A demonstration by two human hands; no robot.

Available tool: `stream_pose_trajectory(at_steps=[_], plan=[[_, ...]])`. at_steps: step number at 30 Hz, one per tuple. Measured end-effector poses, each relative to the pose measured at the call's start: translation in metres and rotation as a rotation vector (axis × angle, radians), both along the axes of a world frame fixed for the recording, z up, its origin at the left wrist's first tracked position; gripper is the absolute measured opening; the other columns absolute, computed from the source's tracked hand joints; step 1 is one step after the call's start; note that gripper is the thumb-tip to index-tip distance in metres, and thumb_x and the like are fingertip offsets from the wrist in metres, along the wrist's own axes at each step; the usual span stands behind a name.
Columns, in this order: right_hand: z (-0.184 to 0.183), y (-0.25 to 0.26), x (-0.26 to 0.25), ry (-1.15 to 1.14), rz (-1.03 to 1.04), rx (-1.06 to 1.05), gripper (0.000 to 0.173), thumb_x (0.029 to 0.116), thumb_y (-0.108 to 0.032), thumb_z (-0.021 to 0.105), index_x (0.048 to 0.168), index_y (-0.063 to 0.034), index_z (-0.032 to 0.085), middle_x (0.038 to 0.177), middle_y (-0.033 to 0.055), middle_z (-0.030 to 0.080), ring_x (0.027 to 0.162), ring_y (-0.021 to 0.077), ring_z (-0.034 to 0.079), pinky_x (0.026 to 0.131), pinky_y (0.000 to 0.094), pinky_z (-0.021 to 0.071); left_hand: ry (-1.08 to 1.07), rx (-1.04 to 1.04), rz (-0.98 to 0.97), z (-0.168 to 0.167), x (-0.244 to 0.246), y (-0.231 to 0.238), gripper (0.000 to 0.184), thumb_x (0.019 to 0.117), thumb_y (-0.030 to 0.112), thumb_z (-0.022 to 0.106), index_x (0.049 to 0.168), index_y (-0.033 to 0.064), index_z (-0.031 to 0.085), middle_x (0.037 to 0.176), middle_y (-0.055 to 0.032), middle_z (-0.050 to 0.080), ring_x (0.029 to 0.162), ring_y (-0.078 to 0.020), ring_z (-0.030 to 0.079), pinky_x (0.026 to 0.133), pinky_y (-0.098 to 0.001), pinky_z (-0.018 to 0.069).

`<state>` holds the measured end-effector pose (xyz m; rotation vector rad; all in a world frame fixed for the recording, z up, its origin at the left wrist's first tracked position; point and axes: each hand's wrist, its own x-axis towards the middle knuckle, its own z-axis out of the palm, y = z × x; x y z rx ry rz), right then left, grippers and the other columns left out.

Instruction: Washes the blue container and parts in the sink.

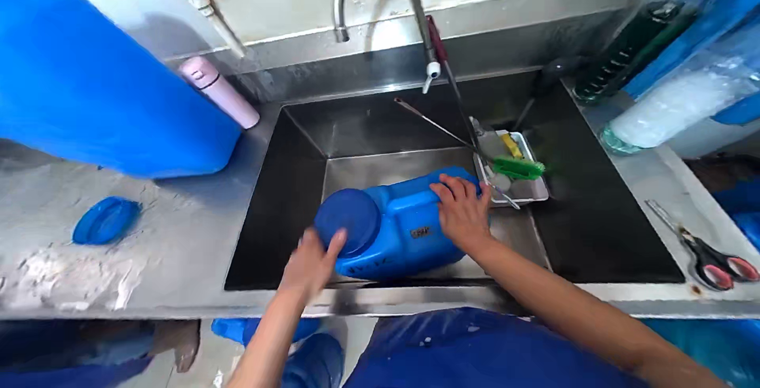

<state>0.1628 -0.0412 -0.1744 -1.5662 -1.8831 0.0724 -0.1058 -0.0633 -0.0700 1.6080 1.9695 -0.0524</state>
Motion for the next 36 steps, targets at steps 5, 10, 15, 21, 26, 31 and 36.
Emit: stream_pose_trajectory(at_steps=[5,10,15,21,26,31,36], plan=[[0.034,0.002,0.05,0.181,0.177,-0.433,0.052,0.0971,-0.036,0.066,0.14,-0.0068,0.061,0.149,0.0237,0.051,0.138,0.0458,0.045,0.109,0.0689,0.0327,-0.345,0.109,-0.732,0.016,0.016,-0.036,0.067,0.0998,0.057,0.045,0.114,-0.0028,0.072,0.108,-0.0188,0.071,0.092,-0.0298,0.07,0.081,-0.049,0.0571],[0.028,0.021,0.083,0.066,0.197,-0.543,0.044,0.1065,-0.039,0.053,0.127,-0.0013,0.061,0.097,0.0236,0.071,0.095,0.0439,0.07,0.08,0.0624,0.0531,0.0,0.143,-0.706,-0.011,0.111,0.063,0.056,0.0937,0.032,0.075,0.134,-0.0038,0.059,0.132,-0.0309,0.059,0.123,-0.0472,0.058,0.103,-0.0631,0.0454],[-0.005,0.011,0.115,0.096,0.519,-0.158,0.038,0.1051,-0.027,0.05,0.115,0.0037,0.07,0.086,0.0238,0.069,0.079,0.0416,0.07,0.069,0.0555,0.0562,0.038,-0.145,-0.785,-0.022,0.143,0.089,0.034,0.0959,0.017,0.071,0.119,-0.0065,0.064,0.102,-0.0277,0.068,0.101,-0.0427,0.066,0.092,-0.061,0.048],[0.006,0.053,0.138,0.029,0.726,-0.082,0.024,0.0909,-0.001,0.064,0.114,-0.0041,0.072,0.115,0.0244,0.067,0.108,0.0436,0.065,0.085,0.0568,0.0543,0.015,-0.067,-0.748,-0.026,0.153,0.129,0.025,0.0926,0.009,0.07,0.112,-0.0063,0.067,0.099,-0.0263,0.069,0.096,-0.0408,0.067,0.088,-0.0613,0.0492],[0.019,0.127,0.182,0.618,0.401,-0.088,0.021,0.0827,0.01,0.054,0.102,0.0128,0.063,0.104,0.0218,0.069,0.097,0.0257,0.067,0.086,0.0396,0.055,0.191,0.033,-0.772,-0.01,0.194,0.169,0.03,0.0936,0.007,0.068,0.123,-0.0019,0.067,0.11,-0.0274,0.07,0.108,-0.0465,0.066,0.093,-0.066,0.048],[-0.116,0.226,0.254,0.457,-0.298,-0.635,0.045,0.101,-0.009,0.06,0.142,0.009,0.05,0.141,0.0351,0.053,0.133,0.0494,0.052,0.11,0.064,0.0415,0.106,-0.112,-0.742,-0.015,0.209,0.21,0.053,0.0935,0.022,0.075,0.14,0.0016,0.058,0.132,-0.0267,0.062,0.124,-0.0423,0.059,0.106,-0.0604,0.0437],[-0.208,0.218,0.266,0.258,-0.483,-0.946,0.051,0.1024,-0.012,0.06,0.147,0.0099,0.045,0.146,0.0345,0.05,0.138,0.0489,0.049,0.113,0.0611,0.0399,-0.672,0.177,-0.164,-0.019,0.225,0.26,0.093,0.0913,0.021,0.075,0.16,-0.0061,0.019,0.159,-0.0313,0.033,0.146,-0.0375,0.039,0.119,-0.0465,0.0354]])
